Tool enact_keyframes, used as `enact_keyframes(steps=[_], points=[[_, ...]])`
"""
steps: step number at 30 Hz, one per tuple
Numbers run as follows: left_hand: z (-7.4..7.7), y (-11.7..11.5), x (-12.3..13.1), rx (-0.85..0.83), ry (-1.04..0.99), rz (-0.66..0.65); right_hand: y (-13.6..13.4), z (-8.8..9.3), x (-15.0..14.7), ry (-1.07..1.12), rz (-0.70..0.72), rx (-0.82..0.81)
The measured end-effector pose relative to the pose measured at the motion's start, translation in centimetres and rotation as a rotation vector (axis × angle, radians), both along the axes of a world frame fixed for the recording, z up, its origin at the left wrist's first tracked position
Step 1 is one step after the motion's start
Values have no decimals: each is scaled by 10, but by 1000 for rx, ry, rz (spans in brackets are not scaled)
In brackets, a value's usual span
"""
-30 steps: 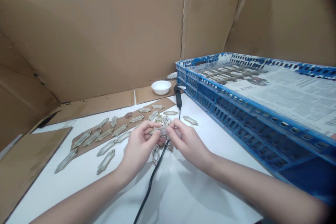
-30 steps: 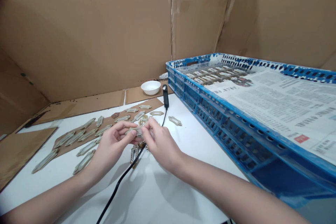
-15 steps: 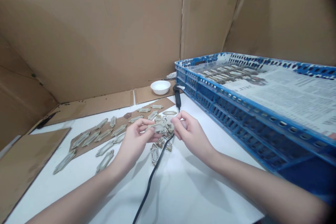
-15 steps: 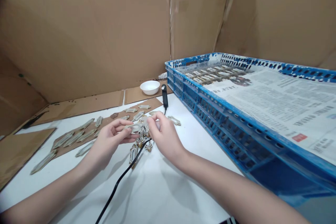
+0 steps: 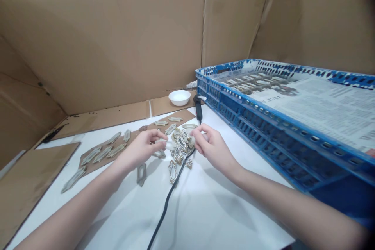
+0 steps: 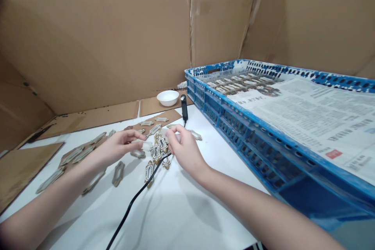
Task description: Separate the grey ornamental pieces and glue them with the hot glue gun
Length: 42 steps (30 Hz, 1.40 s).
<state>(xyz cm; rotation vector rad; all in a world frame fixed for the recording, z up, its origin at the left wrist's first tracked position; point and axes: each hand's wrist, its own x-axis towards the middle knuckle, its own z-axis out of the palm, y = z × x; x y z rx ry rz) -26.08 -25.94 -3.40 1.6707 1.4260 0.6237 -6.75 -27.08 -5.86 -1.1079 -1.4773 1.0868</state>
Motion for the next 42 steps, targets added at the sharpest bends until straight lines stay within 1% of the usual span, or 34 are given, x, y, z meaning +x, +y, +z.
enact_keyframes(steps=[4, 6, 8, 12, 15, 17, 19, 21, 24, 26, 29, 34, 36, 38, 40, 42], points=[[9, 5, -17, 39, 341, -245, 0, -1, 0, 4, 12, 1], [11, 4, -22, 53, 431, -327, 0, -1, 0, 4, 19, 2], [10, 3, -23, 77, 477, -369, 0, -1, 0, 3, 25, 5], [3, 1, -23, 115, 551, -399, 1, -3, -1, -7, 24, 9], [-4, 0, -23, 126, 623, -356, 1, -4, -1, -21, 20, 10], [-9, 0, -24, 159, 658, -329, 1, -4, -1, -17, 23, 11], [-12, 0, -24, 208, 685, -332, 0, -4, -1, -9, 26, 9], [-12, 0, -22, 260, 725, -346, 0, -4, -1, -4, 26, 10], [-7, -2, -15, 358, 791, -344, 1, -4, -1, -1, 20, 9], [-3, -6, -9, 390, 784, -367, 1, -3, -1, 0, 21, -1], [-1, -15, 1, 377, 744, -430, 2, -1, -1, 1, 36, -38], [-12, -24, 14, 394, 787, -442, 3, -1, -1, 16, 67, -122], [-16, -23, 15, 353, 758, -412, 6, -3, -1, 21, 82, -155], [-17, -21, 14, 270, 708, -360, 9, -5, -1, 25, 111, -180], [-14, -17, 11, 188, 635, -328, 13, -4, -2, 26, 157, -202], [-8, -14, 6, 115, 534, -353, 16, 1, -5, 34, 214, -228]])
